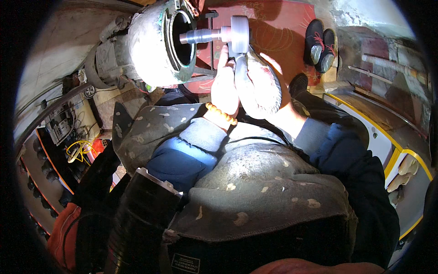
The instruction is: The person holds a red shoe against a rotating buffing wheel, then switches to a grey shoe and continues buffing the sole and sides. The person rotates each shoe to treat different areas while maintaining contact with the wheel.
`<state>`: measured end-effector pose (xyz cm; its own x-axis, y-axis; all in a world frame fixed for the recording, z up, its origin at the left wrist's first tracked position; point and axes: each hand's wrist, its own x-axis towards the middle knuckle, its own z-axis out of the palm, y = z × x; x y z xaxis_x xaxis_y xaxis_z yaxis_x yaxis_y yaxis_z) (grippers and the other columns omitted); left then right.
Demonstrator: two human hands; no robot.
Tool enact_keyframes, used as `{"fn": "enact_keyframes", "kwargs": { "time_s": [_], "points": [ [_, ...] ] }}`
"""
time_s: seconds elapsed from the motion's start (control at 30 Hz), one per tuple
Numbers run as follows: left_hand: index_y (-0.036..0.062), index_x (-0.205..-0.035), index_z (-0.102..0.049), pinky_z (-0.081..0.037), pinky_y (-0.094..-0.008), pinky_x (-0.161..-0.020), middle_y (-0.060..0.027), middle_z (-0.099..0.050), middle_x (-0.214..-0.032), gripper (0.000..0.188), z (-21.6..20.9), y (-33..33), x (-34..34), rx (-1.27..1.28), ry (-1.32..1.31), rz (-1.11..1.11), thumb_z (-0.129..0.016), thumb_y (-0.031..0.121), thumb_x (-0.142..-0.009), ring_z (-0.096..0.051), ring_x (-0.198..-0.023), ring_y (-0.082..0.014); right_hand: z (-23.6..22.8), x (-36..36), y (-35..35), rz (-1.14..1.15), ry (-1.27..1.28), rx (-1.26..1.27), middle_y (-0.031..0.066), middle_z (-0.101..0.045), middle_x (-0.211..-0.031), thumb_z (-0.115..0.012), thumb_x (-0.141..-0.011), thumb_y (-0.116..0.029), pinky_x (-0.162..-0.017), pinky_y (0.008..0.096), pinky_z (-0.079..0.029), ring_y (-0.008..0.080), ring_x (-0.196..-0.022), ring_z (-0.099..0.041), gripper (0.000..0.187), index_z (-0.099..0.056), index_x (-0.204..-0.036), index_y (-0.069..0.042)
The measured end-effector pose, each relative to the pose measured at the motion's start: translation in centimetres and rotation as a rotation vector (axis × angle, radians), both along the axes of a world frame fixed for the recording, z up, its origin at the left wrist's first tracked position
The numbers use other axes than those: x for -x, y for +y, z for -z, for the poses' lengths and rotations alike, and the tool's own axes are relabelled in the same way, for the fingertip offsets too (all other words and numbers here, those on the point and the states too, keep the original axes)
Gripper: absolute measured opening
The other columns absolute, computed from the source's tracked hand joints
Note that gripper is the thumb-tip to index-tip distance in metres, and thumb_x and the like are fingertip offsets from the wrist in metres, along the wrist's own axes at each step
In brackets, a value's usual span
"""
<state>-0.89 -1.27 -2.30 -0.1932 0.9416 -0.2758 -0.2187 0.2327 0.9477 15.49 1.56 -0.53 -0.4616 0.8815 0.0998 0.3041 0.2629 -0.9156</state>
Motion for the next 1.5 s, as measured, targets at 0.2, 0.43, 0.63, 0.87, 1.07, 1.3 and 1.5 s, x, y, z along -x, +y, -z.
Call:
{"fn": "enact_keyframes", "kwargs": {
  "time_s": [0.2, 0.43, 0.63, 0.87, 1.07, 1.3, 1.5],
  "points": [
    [-0.0035, -0.161, -0.046, -0.052, -0.0343, -0.109, -0.0198, -0.054, -0.162, 0.052, 0.4, 0.7, 1.8, -0.273, 0.743, 0.205, -0.039, 0.024, -0.116, -0.066, -0.126, -0.0239, -1.8, 0.1, 0.3, 0.066, 0.121, 0.195, 0.0167, -0.055, -0.154, -0.1, -0.079, -0.018, -0.121, 0.04, -0.049, 0.0247, -0.142, -0.058, 0.115, -0.025, -0.166, -0.005],
    [0.0055, -0.164, -0.045, -0.052, -0.0333, -0.108, -0.016, -0.065, -0.149, 0.055, 0.6, 1.6, 1.0, -0.049, 0.538, 0.139, -0.034, 0.032, -0.117, -0.067, -0.122, -0.0225, -2.4, 0.6, 0.8, 0.091, 0.153, 0.394, 0.0174, -0.056, -0.153, -0.1, -0.079, -0.017, -0.118, 0.0401, -0.051, 0.0258, -0.141, -0.06, 0.116, -0.023, -0.166, -0.006],
    [-0.0014, -0.16, -0.046, -0.048, -0.0366, -0.117, -0.0217, -0.061, -0.152, 0.052, 1.2, 0.5, 0.9, -0.142, 0.532, 0.092, -0.045, 0.026, -0.115, -0.063, -0.136, -0.0287, -3.9, 1.3, 1.5, 0.153, 0.104, 0.442, 0.0123, -0.065, -0.138, -0.094, -0.086, -0.016, -0.107, 0.0376, -0.056, 0.0209, -0.126, -0.066, 0.089, -0.041, -0.157, -0.003],
    [0.0032, -0.151, -0.06, -0.049, -0.0393, -0.116, -0.0195, -0.066, -0.144, 0.055, -0.9, 3.2, -0.1, 0.363, 0.03, -0.024, -0.035, 0.037, -0.115, -0.064, -0.131, -0.0291, -4.2, 1.9, 2.6, 0.249, 0.339, 1.121, 0.0025, -0.073, -0.112, -0.081, -0.099, -0.016, -0.086, 0.0331, -0.058, 0.0123, -0.099, -0.069, 0.03, -0.07, -0.124, -0.002],
    [0.0025, -0.132, -0.067, -0.056, -0.0422, -0.104, -0.0188, -0.073, -0.126, 0.051, -1.5, 2.4, -0.8, 0.041, 0.401, -0.035, -0.035, 0.037, -0.115, -0.071, -0.116, -0.0292, -4.9, 1.6, 1.8, 0.145, 0.551, 0.76, 0.0026, -0.074, -0.116, -0.077, -0.102, -0.016, -0.092, 0.0333, -0.057, 0.0139, -0.103, -0.07, 0.03, -0.07, -0.128, -0.003],
    [0.0022, -0.13, -0.067, -0.057, -0.0448, -0.102, -0.0146, -0.075, -0.121, 0.054, 1.7, 4.0, -0.3, 0.473, 0.002, -0.129, -0.034, 0.042, -0.115, -0.072, -0.113, -0.0323, -2.4, 1.3, 2.0, 0.268, 0.352, 1.234, 0.0082, -0.074, -0.125, -0.08, -0.097, -0.019, -0.094, 0.0418, -0.06, 0.021, -0.111, -0.071, 0.043, -0.068, -0.136, -0.006],
    [0.0025, -0.13, -0.067, -0.057, -0.0444, -0.103, -0.014, -0.075, -0.122, 0.053, 2.1, 5.4, 0.4, 0.501, -0.189, -0.308, -0.036, 0.043, -0.115, -0.072, -0.114, -0.0319, -0.7, 2.2, 3.7, 0.203, 0.247, 1.285, 0.0097, -0.075, -0.123, -0.081, -0.092, -0.021, -0.091, 0.0471, -0.061, 0.0249, -0.109, -0.073, 0.049, -0.068, -0.137, -0.007]
  ]
}}
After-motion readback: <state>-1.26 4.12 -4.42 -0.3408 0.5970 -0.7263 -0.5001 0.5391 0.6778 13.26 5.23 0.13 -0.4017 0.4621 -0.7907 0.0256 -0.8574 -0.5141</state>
